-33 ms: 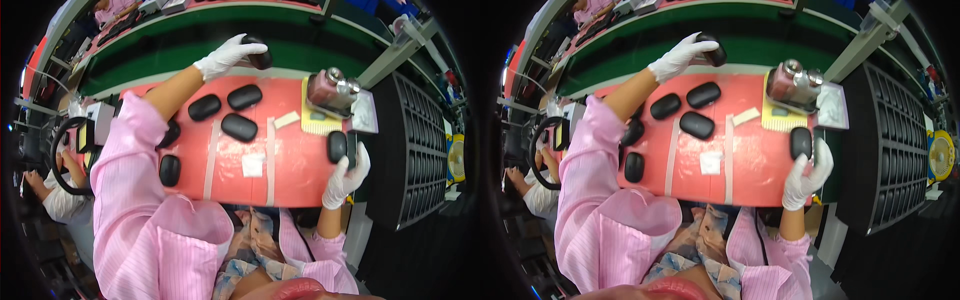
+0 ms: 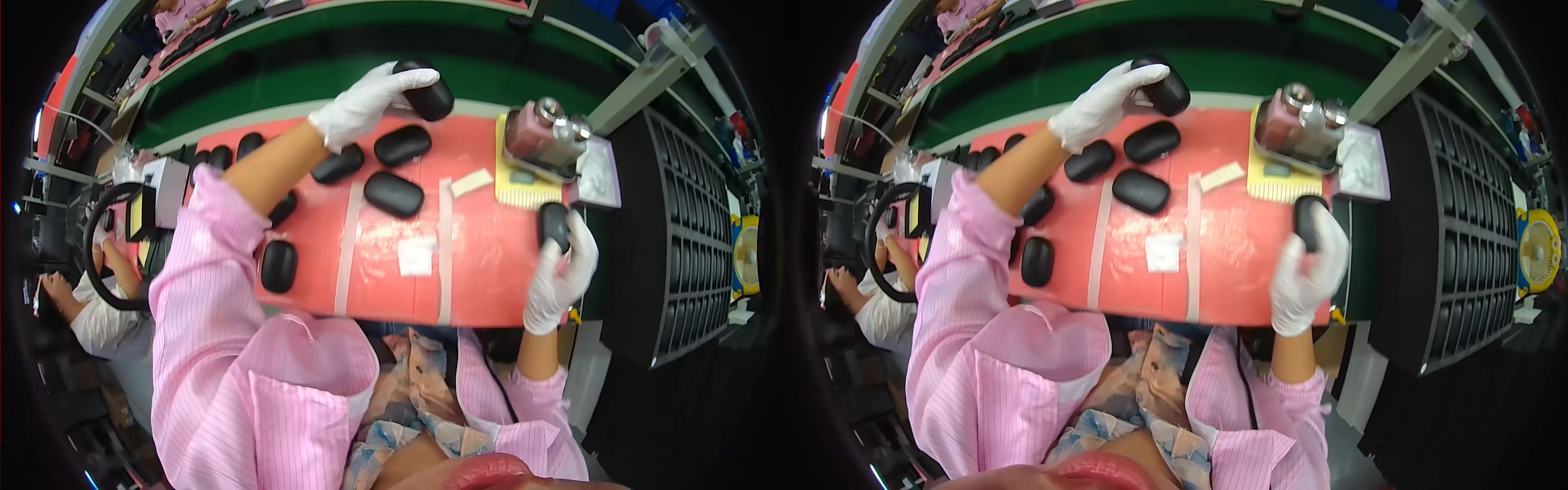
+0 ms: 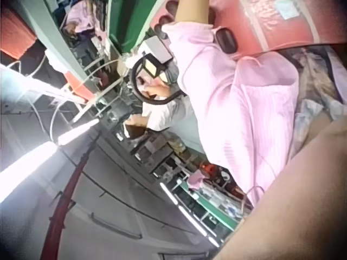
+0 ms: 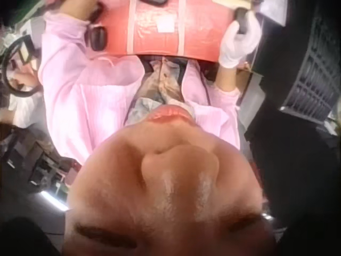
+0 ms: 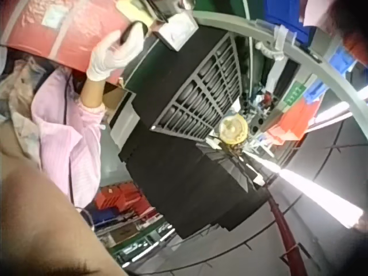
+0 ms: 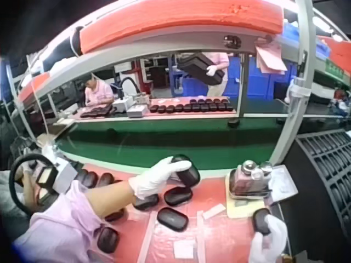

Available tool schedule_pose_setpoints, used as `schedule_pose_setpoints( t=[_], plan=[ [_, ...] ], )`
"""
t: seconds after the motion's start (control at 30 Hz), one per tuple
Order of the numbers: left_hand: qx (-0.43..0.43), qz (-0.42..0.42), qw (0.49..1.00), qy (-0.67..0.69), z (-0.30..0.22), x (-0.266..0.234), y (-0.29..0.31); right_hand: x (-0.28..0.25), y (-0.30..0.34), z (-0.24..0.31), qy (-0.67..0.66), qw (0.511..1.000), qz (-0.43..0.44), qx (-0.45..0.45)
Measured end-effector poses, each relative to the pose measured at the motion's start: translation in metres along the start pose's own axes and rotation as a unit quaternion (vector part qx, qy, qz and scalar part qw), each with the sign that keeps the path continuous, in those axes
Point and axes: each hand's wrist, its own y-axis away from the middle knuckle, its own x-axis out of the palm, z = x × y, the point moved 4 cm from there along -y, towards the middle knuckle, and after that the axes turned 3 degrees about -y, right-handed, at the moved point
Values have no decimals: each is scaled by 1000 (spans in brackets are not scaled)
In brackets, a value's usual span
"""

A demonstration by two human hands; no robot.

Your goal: Inspecting and assembling wireless headphone charging cases on a factory production line.

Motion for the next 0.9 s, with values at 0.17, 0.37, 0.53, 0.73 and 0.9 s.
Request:
schedule_pose_setpoints(
  t=[0.17, 0.37, 0.53, 0.73, 0.9],
  plan=[
    [-109, -96, 977, 158, 35, 68, 146, 76, 0, 102, -56, 943, 249, -214],
    [108, -148, 955, 232, 57, 92, 218, 78, 60, 95, -438, 835, 285, 174],
    [39, -198, 947, 251, 71, 98, 241, 79, 71, 95, -460, 799, 297, 249],
    [40, -170, 948, 266, 63, 103, 243, 70, 72, 99, -369, 848, 359, 121],
    [22, -153, 955, 253, 69, 106, 240, 58, 51, 82, -393, 877, 234, 144]
  ],
)
